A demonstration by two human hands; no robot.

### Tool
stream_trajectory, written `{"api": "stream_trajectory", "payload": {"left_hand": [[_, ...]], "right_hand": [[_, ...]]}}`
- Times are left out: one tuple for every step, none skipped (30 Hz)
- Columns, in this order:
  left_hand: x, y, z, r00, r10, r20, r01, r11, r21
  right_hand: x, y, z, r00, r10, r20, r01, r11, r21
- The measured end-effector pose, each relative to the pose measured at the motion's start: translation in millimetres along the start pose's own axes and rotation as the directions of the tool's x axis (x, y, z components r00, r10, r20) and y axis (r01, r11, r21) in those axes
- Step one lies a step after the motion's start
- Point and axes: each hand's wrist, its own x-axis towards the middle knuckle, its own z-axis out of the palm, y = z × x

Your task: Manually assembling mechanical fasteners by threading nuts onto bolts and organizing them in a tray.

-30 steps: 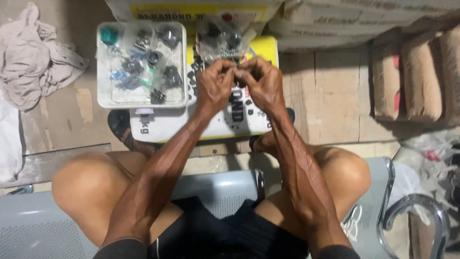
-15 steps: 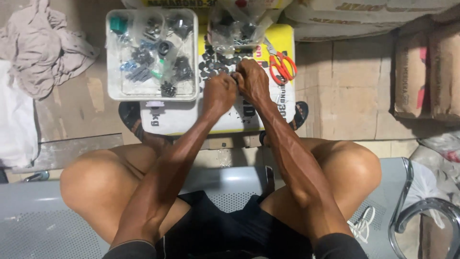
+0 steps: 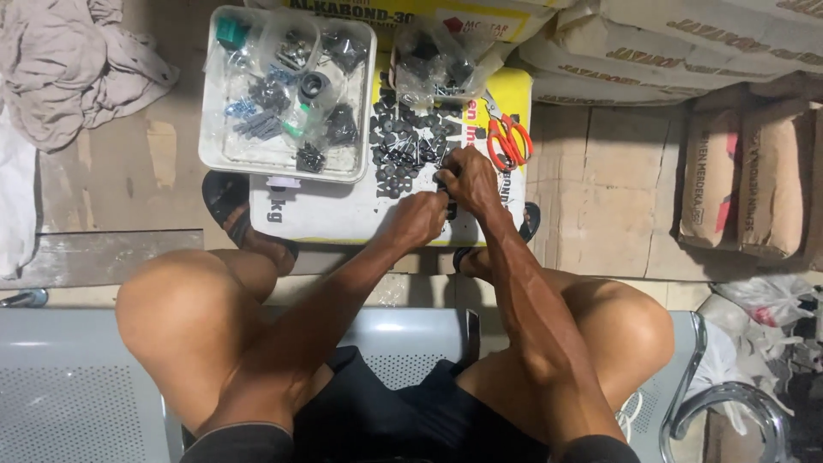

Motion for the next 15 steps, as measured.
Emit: {"api": "stream_trajectory", "payload": {"left_hand": [[0.7, 2.8, 5.4, 1.000, 0.000, 0.002, 0.000, 1.000, -0.004], [2.1, 5.5, 11.0, 0.999, 0.045, -0.017, -0.045, 0.998, 0.036], [3.4, 7.5, 15.6, 0.995, 0.090, -0.033, -0.087, 0.993, 0.078], [5.0, 10.8, 18.4, 0.996, 0.089, -0.030, -0.087, 0.993, 0.075], [7.1, 15.2, 21.9, 0.985, 0.128, -0.118, -0.115, 0.987, 0.114], [9.2, 19.7, 25.5, 0.964, 0.169, -0.204, -0.139, 0.978, 0.155], [9.1, 30.1, 10.3, 0.964, 0.176, -0.198, -0.147, 0.978, 0.150], [8.8, 40.6, -5.1, 0.970, 0.168, -0.175, -0.140, 0.977, 0.162], [7.8, 49.3, -22.5, 0.975, 0.157, -0.154, -0.129, 0.976, 0.177], [19.8, 37.0, -6.6, 0.975, 0.160, -0.151, -0.133, 0.975, 0.176], [33.3, 24.4, 7.3, 0.969, 0.162, -0.186, -0.135, 0.980, 0.149], [46.6, 12.1, 21.1, 0.962, 0.163, -0.221, -0.139, 0.983, 0.121], [51.5, 7.6, 29.9, 0.962, 0.167, -0.217, -0.144, 0.982, 0.120], [56.1, 3.3, 38.8, 0.955, 0.221, -0.199, -0.167, 0.952, 0.256], [61.7, -2.0, 45.9, 0.945, 0.274, -0.177, -0.188, 0.902, 0.390]], "right_hand": [[0.9, 8.3, -1.2, 1.000, 0.003, 0.003, -0.003, 1.000, -0.003], [2.1, 17.3, -2.4, 1.000, -0.013, 0.018, 0.013, 1.000, 0.025], [4.1, 25.7, -2.8, 0.999, -0.030, 0.033, 0.029, 0.998, 0.055], [4.3, 27.4, -11.7, 0.999, -0.027, 0.036, 0.025, 0.998, 0.055], [3.3, 29.9, -22.0, 1.000, 0.005, 0.026, -0.009, 0.990, 0.137], [2.2, 32.6, -32.3, 0.999, 0.038, 0.019, -0.041, 0.975, 0.219], [1.6, 24.8, -44.8, 0.999, 0.047, 0.015, -0.049, 0.976, 0.215], [0.9, 16.6, -57.2, 0.999, 0.051, -0.017, -0.043, 0.948, 0.316], [2.1, 6.8, -67.7, 0.998, 0.053, -0.046, -0.029, 0.909, 0.417], [0.6, 6.2, -70.8, 0.997, 0.057, -0.049, -0.032, 0.909, 0.415], [1.6, 4.7, -74.4, 0.994, 0.049, -0.096, -0.001, 0.895, 0.446], [2.4, 3.1, -78.0, 0.989, 0.042, -0.143, 0.031, 0.879, 0.476], [3.1, -3.4, -78.7, 0.988, 0.046, -0.146, 0.029, 0.880, 0.474], [3.6, -10.1, -79.3, 0.985, 0.044, -0.164, 0.046, 0.861, 0.506], [5.8, -17.3, -79.6, 0.982, 0.039, -0.186, 0.069, 0.840, 0.538]]}}
